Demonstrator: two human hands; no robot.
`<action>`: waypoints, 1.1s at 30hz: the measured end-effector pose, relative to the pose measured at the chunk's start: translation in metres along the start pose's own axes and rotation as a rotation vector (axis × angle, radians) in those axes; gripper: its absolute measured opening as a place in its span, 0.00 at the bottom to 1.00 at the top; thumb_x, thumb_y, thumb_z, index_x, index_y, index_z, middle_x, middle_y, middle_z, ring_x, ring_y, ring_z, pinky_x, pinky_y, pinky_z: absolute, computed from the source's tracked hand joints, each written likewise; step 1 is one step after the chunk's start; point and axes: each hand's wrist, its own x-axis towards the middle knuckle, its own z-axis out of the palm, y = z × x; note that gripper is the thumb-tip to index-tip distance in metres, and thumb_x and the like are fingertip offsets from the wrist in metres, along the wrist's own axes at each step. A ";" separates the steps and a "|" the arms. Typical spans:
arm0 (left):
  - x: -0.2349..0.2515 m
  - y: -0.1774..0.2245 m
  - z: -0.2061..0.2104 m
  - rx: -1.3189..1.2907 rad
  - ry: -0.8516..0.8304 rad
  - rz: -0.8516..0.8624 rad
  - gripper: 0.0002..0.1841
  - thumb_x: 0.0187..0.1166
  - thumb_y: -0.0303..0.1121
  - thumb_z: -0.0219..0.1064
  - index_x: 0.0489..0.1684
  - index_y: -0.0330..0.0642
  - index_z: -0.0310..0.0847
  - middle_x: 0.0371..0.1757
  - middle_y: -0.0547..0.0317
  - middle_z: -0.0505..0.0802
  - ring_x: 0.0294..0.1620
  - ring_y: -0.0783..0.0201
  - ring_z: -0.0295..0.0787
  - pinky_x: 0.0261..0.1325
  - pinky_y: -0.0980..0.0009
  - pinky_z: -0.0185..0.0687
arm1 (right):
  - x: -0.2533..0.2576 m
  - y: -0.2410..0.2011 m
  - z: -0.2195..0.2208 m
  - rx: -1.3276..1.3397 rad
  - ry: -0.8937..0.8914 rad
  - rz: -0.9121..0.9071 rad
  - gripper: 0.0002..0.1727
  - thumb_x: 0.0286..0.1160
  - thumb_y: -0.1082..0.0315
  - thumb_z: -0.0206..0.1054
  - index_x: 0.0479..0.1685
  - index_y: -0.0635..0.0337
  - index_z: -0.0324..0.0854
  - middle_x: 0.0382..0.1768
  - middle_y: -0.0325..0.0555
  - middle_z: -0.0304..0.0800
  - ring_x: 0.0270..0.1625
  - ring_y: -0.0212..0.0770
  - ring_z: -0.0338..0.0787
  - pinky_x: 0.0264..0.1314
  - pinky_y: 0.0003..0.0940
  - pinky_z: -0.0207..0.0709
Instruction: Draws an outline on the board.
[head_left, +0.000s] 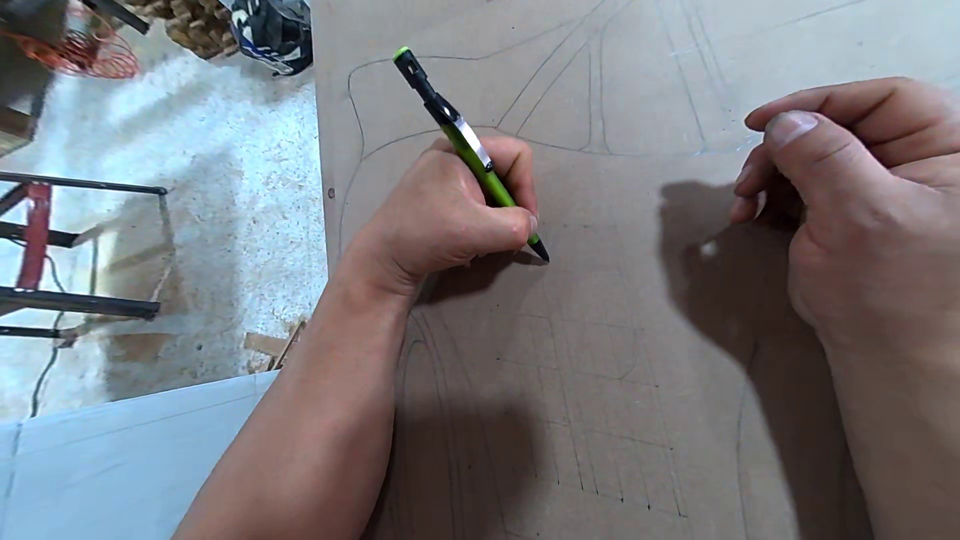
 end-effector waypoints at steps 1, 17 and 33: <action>-0.007 0.001 0.003 -0.009 0.019 -0.001 0.03 0.65 0.32 0.70 0.25 0.48 0.82 0.22 0.63 0.89 0.16 0.71 0.80 0.14 0.75 0.73 | 0.000 0.000 0.000 -0.005 -0.005 -0.005 0.09 0.89 0.64 0.61 0.51 0.55 0.85 0.30 0.32 0.89 0.28 0.31 0.89 0.29 0.26 0.88; -0.030 -0.002 0.026 -0.056 0.247 0.018 0.03 0.67 0.27 0.71 0.29 0.45 0.82 0.28 0.59 0.92 0.18 0.69 0.83 0.17 0.76 0.77 | -0.001 -0.004 0.000 0.013 0.000 -0.006 0.08 0.88 0.66 0.62 0.50 0.56 0.86 0.30 0.32 0.90 0.29 0.31 0.90 0.31 0.26 0.88; -0.027 -0.001 0.028 -0.063 0.319 0.010 0.03 0.69 0.25 0.72 0.31 0.42 0.83 0.30 0.56 0.92 0.19 0.66 0.85 0.16 0.74 0.79 | -0.001 -0.005 -0.001 0.006 -0.003 -0.001 0.09 0.88 0.66 0.61 0.51 0.56 0.86 0.30 0.32 0.90 0.29 0.31 0.90 0.31 0.26 0.88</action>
